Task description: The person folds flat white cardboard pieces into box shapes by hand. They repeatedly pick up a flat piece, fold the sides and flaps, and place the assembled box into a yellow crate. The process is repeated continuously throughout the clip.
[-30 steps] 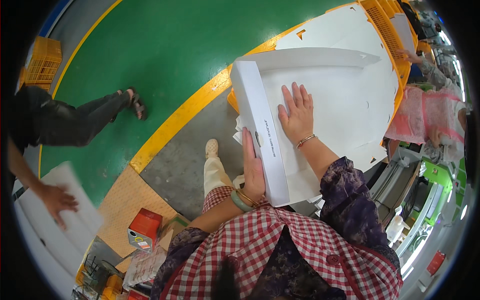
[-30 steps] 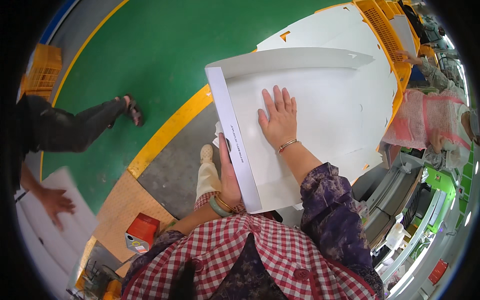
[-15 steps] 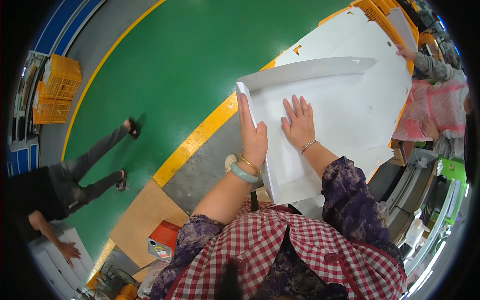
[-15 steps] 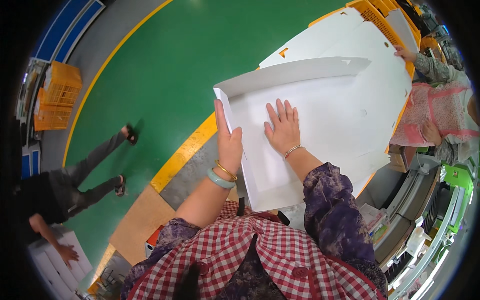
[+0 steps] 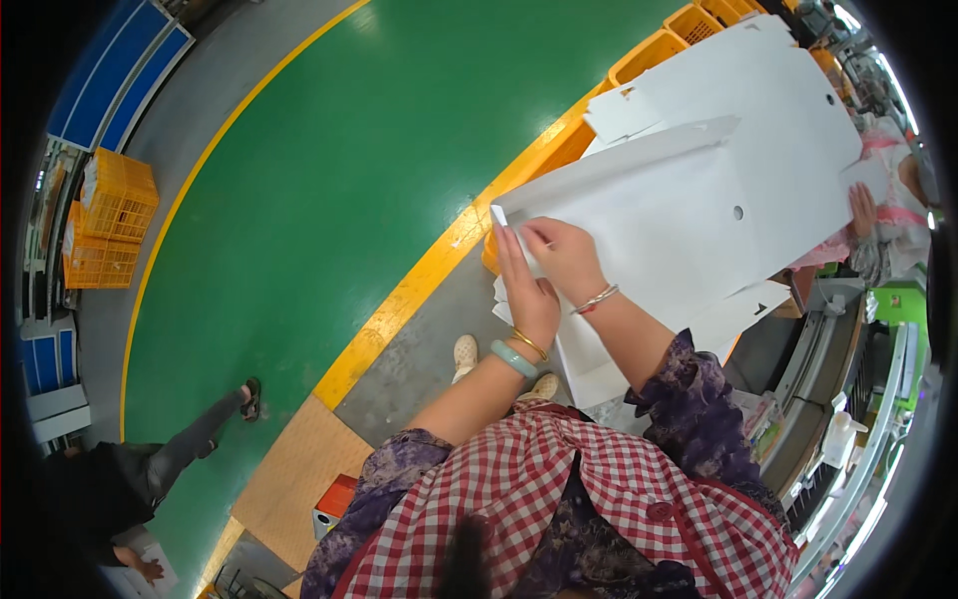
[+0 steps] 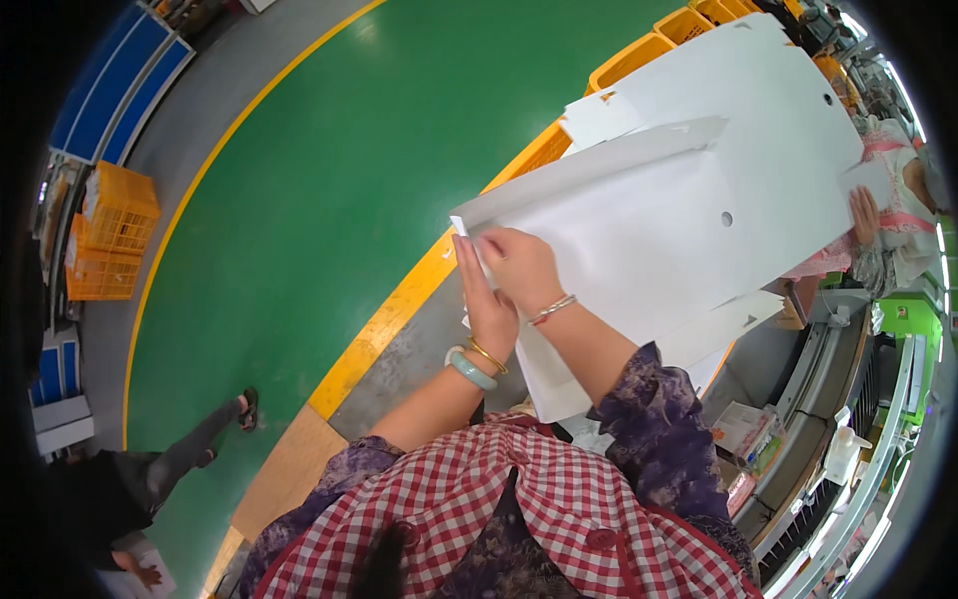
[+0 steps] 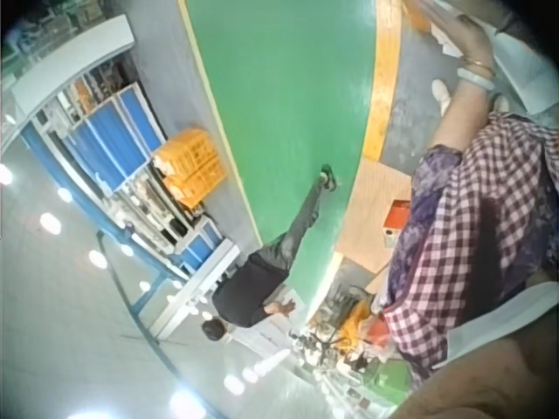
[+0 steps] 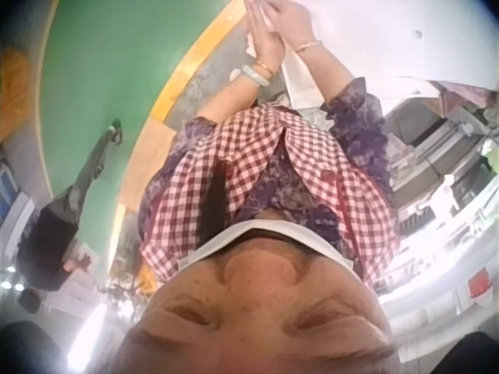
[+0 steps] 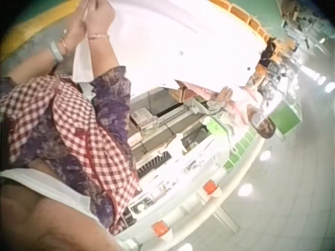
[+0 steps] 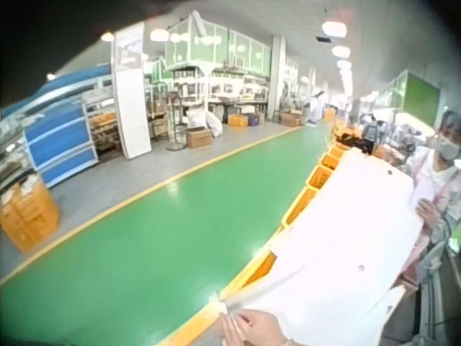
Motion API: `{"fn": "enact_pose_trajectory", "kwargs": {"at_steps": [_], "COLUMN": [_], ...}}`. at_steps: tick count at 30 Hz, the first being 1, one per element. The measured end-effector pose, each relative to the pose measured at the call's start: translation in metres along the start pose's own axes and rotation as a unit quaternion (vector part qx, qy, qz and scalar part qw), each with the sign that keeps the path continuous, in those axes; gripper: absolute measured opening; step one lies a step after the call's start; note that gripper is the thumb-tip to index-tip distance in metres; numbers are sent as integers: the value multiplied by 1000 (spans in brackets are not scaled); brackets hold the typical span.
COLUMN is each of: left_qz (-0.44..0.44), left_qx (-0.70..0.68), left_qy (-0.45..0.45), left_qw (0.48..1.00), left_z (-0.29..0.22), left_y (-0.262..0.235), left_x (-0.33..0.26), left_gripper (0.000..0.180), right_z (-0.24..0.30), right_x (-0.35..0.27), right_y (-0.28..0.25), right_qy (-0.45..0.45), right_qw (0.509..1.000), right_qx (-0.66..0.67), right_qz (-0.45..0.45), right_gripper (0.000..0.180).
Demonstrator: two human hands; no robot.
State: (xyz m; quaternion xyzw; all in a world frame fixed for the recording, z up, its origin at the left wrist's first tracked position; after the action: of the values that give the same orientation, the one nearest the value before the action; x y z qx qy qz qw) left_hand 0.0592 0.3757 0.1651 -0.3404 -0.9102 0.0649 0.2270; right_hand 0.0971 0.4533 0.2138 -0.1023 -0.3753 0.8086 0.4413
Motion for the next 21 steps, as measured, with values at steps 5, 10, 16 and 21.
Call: {"fn": "enact_pose_trajectory", "kwargs": {"at_steps": [5,10,16,21], "left_qz": [75,171,178,259], "left_qx": [-624,-597,-166,32], "left_qy": [-279,-177,56,248], "left_qw": [726,764,968,933], "left_z": [34,29,-9,17], "left_y": [42,58,-45,-78], "left_x": [-28,-46,-25,37], "left_gripper": [33,44,48,51], "right_z": [35,26,7,-23], "right_x": [16,26,21,-11], "right_y": [12,16,5,11], "right_qy": [-32,-14,-15,-74], "right_qw": [970,943,946,964], "right_qx": [-238,-327,-295,-211], "right_qz": [43,70,132,143], "right_gripper": [22,24,20,21]}}
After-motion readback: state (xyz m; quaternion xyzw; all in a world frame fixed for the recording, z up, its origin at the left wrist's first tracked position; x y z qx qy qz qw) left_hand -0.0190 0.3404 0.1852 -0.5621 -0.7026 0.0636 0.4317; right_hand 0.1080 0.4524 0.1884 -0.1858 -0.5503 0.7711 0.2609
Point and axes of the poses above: each hand's wrist, its own x-axis towards the middle knuckle, its own y-axis out of the palm, z = x × y, the point moved 2 cm from there along x, towards the middle knuckle, and after that the axes turned 3 degrees about -y, right-handed, at the moved point
